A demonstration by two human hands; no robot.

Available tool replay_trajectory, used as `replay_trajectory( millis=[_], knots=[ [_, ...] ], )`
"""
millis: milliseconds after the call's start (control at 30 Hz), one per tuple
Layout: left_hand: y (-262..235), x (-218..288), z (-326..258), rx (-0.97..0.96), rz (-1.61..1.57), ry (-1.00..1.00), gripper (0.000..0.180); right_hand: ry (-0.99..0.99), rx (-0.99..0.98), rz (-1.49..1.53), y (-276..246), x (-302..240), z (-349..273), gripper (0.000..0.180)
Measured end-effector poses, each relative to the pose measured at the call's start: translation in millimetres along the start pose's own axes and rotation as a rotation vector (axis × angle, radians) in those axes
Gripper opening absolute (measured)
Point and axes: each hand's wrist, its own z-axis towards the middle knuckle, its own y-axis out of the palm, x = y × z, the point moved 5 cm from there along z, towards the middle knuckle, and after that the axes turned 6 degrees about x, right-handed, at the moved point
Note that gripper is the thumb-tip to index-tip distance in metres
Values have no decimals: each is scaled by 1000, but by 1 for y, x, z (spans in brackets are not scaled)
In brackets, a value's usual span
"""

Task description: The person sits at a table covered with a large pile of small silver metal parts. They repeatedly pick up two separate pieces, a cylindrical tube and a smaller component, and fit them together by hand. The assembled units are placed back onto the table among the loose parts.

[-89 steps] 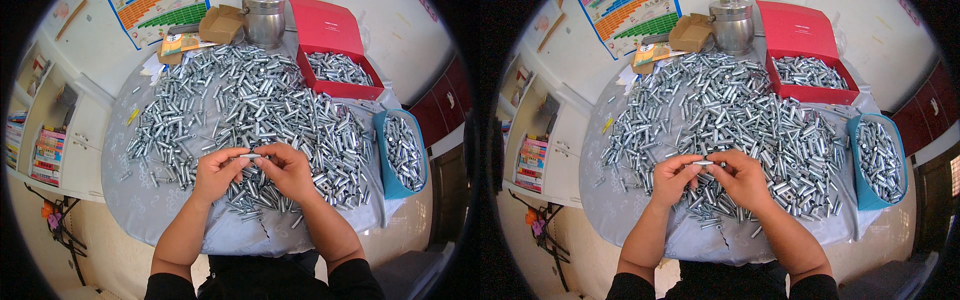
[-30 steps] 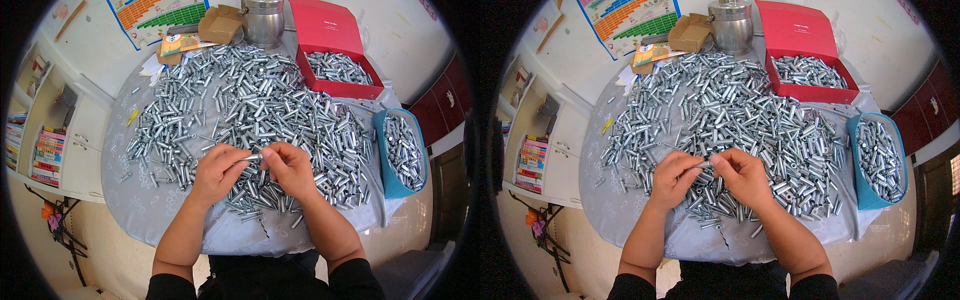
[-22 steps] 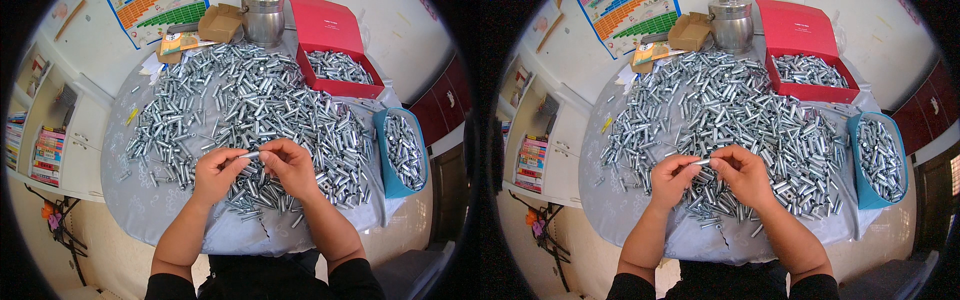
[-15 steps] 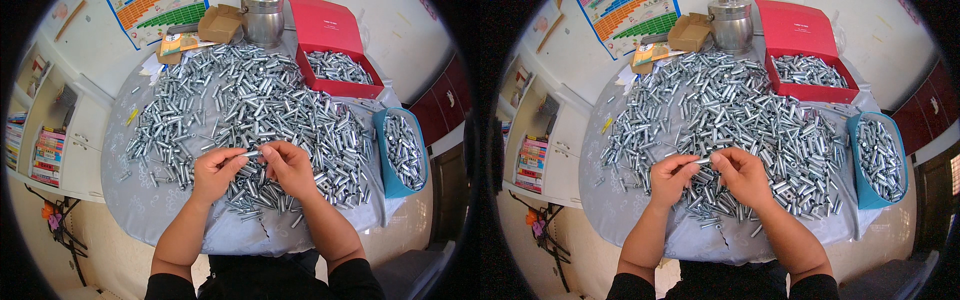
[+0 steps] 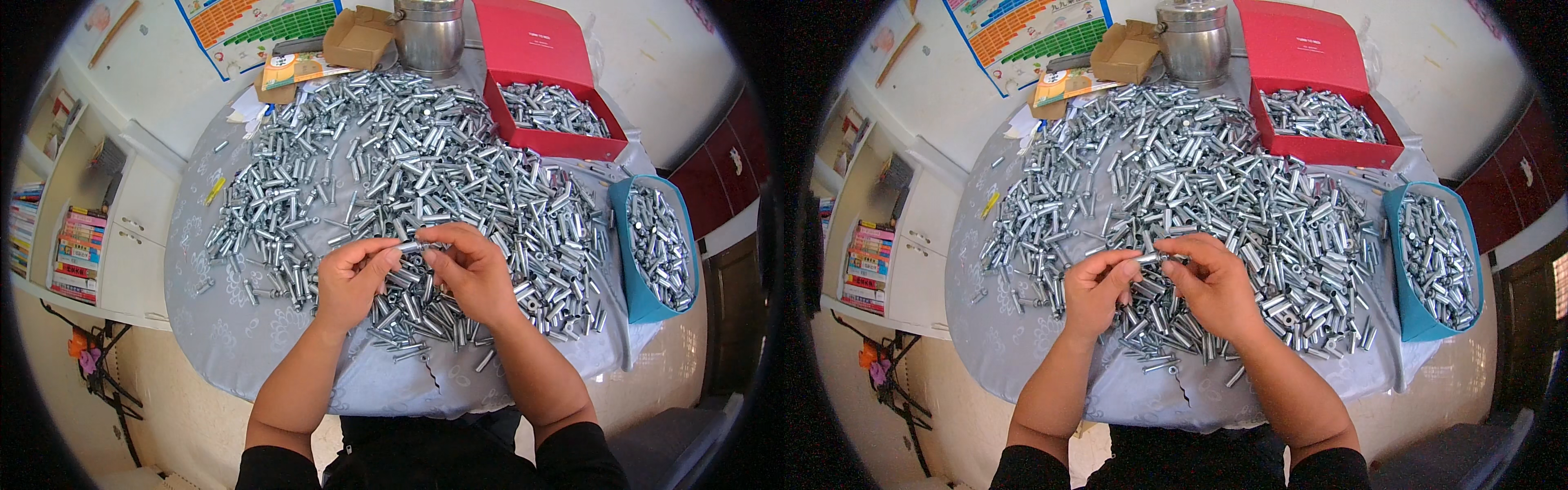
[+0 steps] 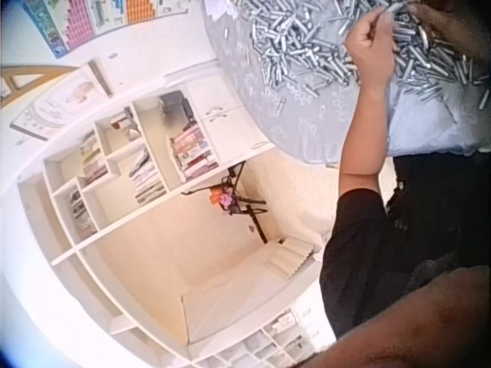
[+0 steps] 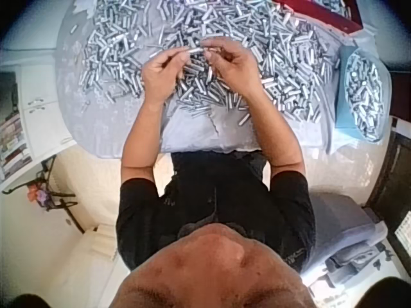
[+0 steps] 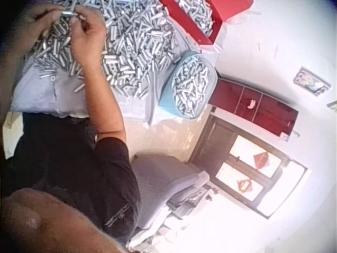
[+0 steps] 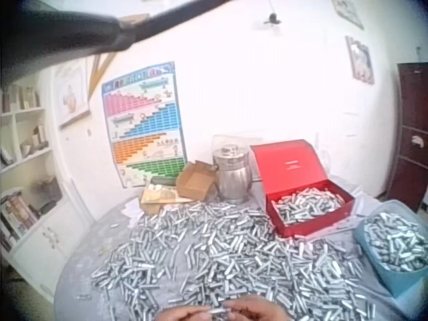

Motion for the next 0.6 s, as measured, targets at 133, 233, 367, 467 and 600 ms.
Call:
replay_trajectory(
  millis=[133, 233, 367, 467, 600],
  knots=[
    [0, 2, 0, -7, 10, 13, 19, 237, -23, 46, -1, 4, -2, 19],
    [1, 4, -1, -7, 4, 14, 19, 182, -47, 5, -2, 8, -1, 21],
    [0, 2, -1, -8, 1, 17, 19, 199, -40, 36, -1, 6, -1, 20],
    [2, 3, -1, -18, 27, 27, 19, 221, -51, 49, -1, 7, -1, 19],
    [2, 3, -1, -20, 5, 3, 19, 136, 5, 64, 1, 1, -1, 18]
  ],
)
